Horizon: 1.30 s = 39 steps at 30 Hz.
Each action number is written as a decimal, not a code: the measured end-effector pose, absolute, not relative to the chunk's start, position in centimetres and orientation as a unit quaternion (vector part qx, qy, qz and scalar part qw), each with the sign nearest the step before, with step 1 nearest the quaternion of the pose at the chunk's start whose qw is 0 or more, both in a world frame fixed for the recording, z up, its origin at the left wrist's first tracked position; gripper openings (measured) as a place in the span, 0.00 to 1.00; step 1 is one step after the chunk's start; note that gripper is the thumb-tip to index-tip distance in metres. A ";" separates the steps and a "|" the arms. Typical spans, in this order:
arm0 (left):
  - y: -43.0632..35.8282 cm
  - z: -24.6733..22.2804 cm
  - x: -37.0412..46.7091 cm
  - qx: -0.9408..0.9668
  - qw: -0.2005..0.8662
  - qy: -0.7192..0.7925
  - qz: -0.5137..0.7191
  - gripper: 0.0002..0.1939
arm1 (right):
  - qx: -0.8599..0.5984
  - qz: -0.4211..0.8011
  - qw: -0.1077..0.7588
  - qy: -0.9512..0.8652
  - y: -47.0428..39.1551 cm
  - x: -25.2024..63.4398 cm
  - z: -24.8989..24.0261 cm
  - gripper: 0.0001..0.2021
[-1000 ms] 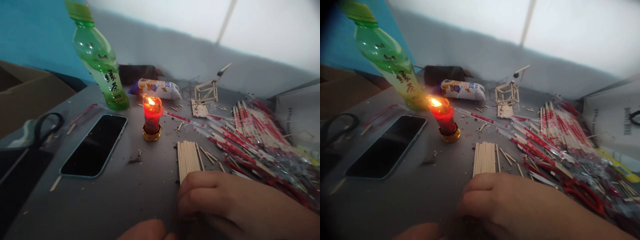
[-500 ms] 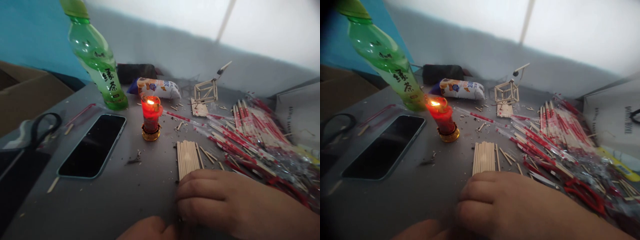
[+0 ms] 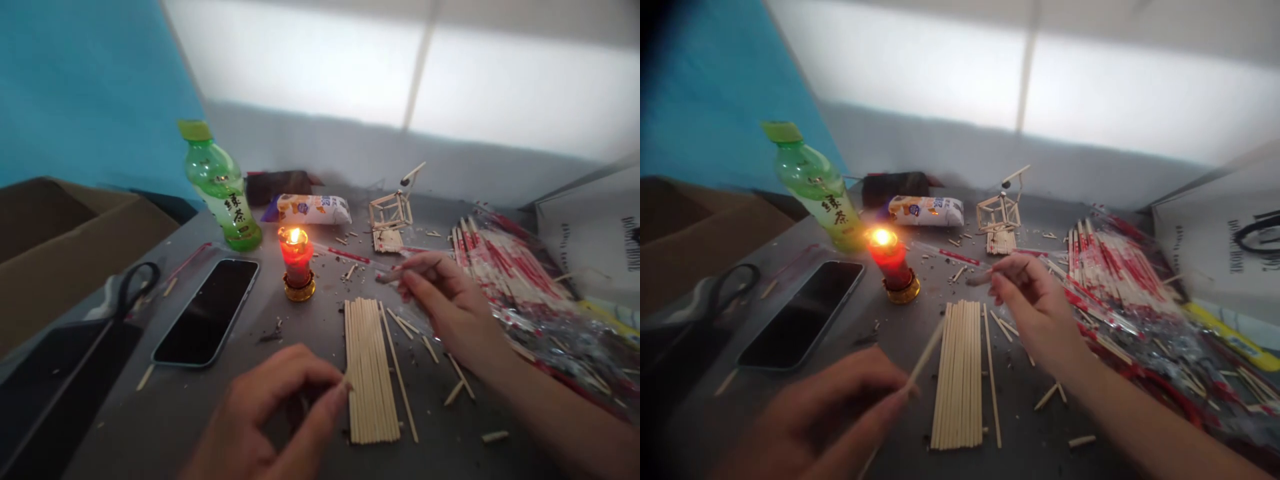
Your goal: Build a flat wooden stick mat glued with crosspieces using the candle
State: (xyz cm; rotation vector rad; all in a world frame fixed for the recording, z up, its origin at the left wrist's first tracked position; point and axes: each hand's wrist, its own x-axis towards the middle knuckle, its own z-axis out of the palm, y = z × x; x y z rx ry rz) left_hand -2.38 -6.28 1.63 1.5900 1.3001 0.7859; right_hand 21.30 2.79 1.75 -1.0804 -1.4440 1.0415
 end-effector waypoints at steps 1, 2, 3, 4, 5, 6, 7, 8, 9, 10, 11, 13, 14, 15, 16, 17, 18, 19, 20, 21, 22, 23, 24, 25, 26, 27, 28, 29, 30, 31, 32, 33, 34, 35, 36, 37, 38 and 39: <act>-6.0 2.0 -2.2 0.589 0.504 0.551 0.308 0.11 | -0.450 0.444 0.489 -0.601 2.6 21.3 1.3 0.03; -5.7 2.1 -1.9 0.539 0.543 0.573 0.293 0.12 | -0.450 0.457 0.476 -0.602 2.4 21.3 0.9 0.03; -5.3 2.1 -1.6 0.497 0.571 0.593 0.274 0.13 | -0.446 0.467 0.471 -0.601 2.2 21.2 0.5 0.04; -4.9 1.9 -1.4 0.468 0.586 0.609 0.259 0.14 | -0.440 0.476 0.470 -0.599 1.9 21.2 0.2 0.05; -4.5 1.6 -1.2 0.450 0.587 0.624 0.253 0.15 | -0.434 0.484 0.471 -0.596 1.7 21.1 -0.1 0.06; -4.1 1.3 -1.0 0.451 0.579 0.630 0.255 0.17 | -0.428 0.491 0.471 -0.594 1.6 21.1 -0.4 0.06; -3.7 1.0 -0.8 0.459 0.568 0.633 0.258 0.18 | -0.422 0.498 0.472 -0.593 1.4 21.2 -0.6 0.06; -3.4 0.7 -0.7 0.473 0.553 0.634 0.263 0.20 | -0.416 0.503 0.472 -0.592 1.4 21.2 -0.9 0.06; -3.1 0.5 -0.6 0.490 0.538 0.633 0.263 0.21 | -0.411 0.509 0.472 -0.591 1.3 21.3 -1.2 0.05; -2.9 0.4 -0.5 0.506 0.525 0.633 0.261 0.22 | -0.407 0.515 0.472 -0.589 1.3 21.3 -1.4 0.05; -2.7 0.4 -0.4 0.521 0.512 0.633 0.256 0.22 | -0.403 0.517 0.473 -0.589 1.3 21.4 -1.6 0.05; -2.3 0.5 -0.1 0.552 0.489 0.632 0.238 0.21 | -0.403 0.515 0.471 -0.592 1.3 21.4 -1.9 0.05; -2.2 0.5 0.0 0.565 0.480 0.631 0.228 0.21 | -0.405 0.512 0.470 -0.594 1.2 21.3 -1.9 0.05; -2.1 0.6 0.1 0.576 0.473 0.630 0.219 0.20 | -0.407 0.508 0.468 -0.597 1.3 21.3 -1.9 0.05; -2.1 0.7 0.2 0.583 0.468 0.630 0.211 0.19 | -0.411 0.503 0.466 -0.601 1.3 21.3 -1.9 0.05; -2.0 0.7 0.3 0.589 0.466 0.628 0.205 0.19 | -0.413 0.500 0.465 -0.603 1.3 21.2 -1.8 0.05; -2.0 0.7 0.4 0.593 0.463 0.628 0.201 0.19 | -0.414 0.497 0.464 -0.605 1.3 21.2 -1.8 0.05; -2.0 0.7 0.5 0.597 0.459 0.628 0.197 0.20 | -0.415 0.494 0.465 -0.606 1.3 21.2 -1.7 0.06; -2.1 0.7 0.5 0.601 0.454 0.629 0.194 0.20 | -0.415 0.493 0.465 -0.608 1.4 21.2 -1.7 0.06; -2.1 0.7 0.5 0.604 0.447 0.631 0.192 0.20 | -0.415 0.491 0.464 -0.609 1.4 21.2 -1.7 0.06; -2.1 0.7 0.6 0.608 0.440 0.632 0.191 0.20 | -0.416 0.489 0.465 -0.610 1.4 21.3 -1.8 0.06; -2.2 0.7 0.6 0.611 0.433 0.634 0.192 0.20 | -0.417 0.487 0.466 -0.610 1.4 21.3 -1.8 0.06; -2.2 0.7 0.6 0.613 0.428 0.635 0.194 0.20 | -0.418 0.486 0.467 -0.610 1.4 21.3 -1.9 0.06; -2.3 0.7 0.7 0.615 0.425 0.635 0.196 0.21 | -0.418 0.486 0.467 -0.609 1.4 21.3 -1.9 0.06; -2.3 0.7 0.7 0.617 0.421 0.635 0.196 0.21 | -0.418 0.487 0.466 -0.609 1.4 21.3 -2.0 0.06; -2.3 0.6 0.7 0.620 0.419 0.634 0.195 0.21 | -0.417 0.488 0.467 -0.608 1.4 21.3 -2.0 0.05; -2.3 0.5 0.7 0.623 0.415 0.634 0.195 0.20 | -0.417 0.490 0.465 -0.608 1.4 21.3 -2.0 0.05; -2.3 0.5 0.7 0.625 0.412 0.634 0.193 0.20 | -0.417 0.491 0.464 -0.609 1.4 21.3 -2.0 0.05; -2.3 0.4 0.8 0.626 0.410 0.635 0.192 0.20 | -0.417 0.490 0.462 -0.610 1.4 21.3 -2.0 0.05; -2.3 0.3 0.7 0.628 0.407 0.635 0.191 0.20 | -0.419 0.488 0.460 -0.612 1.4 21.3 -1.9 0.06; -2.2 0.2 0.7 0.631 0.405 0.634 0.190 0.19 | -0.421 0.486 0.458 -0.615 1.4 21.3 -1.9 0.06; -2.2 0.2 0.7 0.634 0.403 0.632 0.190 0.19 | -0.424 0.483 0.454 -0.617 1.4 21.3 -1.8 0.06; -2.2 0.2 0.7 0.638 0.400 0.631 0.190 0.18 | -0.429 0.480 0.451 -0.619 1.4 21.3 -1.8 0.06; -2.2 0.2 0.7 0.642 0.397 0.629 0.188 0.18 | -0.433 0.478 0.448 -0.619 1.4 21.3 -1.8 0.06; -2.2 0.3 0.7 0.645 0.393 0.628 0.188 0.18 | -0.435 0.477 0.446 -0.620 1.5 21.3 -1.8 0.06; -2.2 0.5 0.6 0.647 0.391 0.628 0.186 0.18 | -0.435 0.478 0.445 -0.620 1.5 21.3 -1.8 0.06; -2.2 0.6 0.6 0.648 0.388 0.629 0.185 0.18 | -0.433 0.480 0.446 -0.619 1.5 21.3 -1.8 0.06; -2.2 0.8 0.5 0.650 0.385 0.630 0.183 0.18 | -0.431 0.481 0.446 -0.619 1.5 21.3 -1.8 0.07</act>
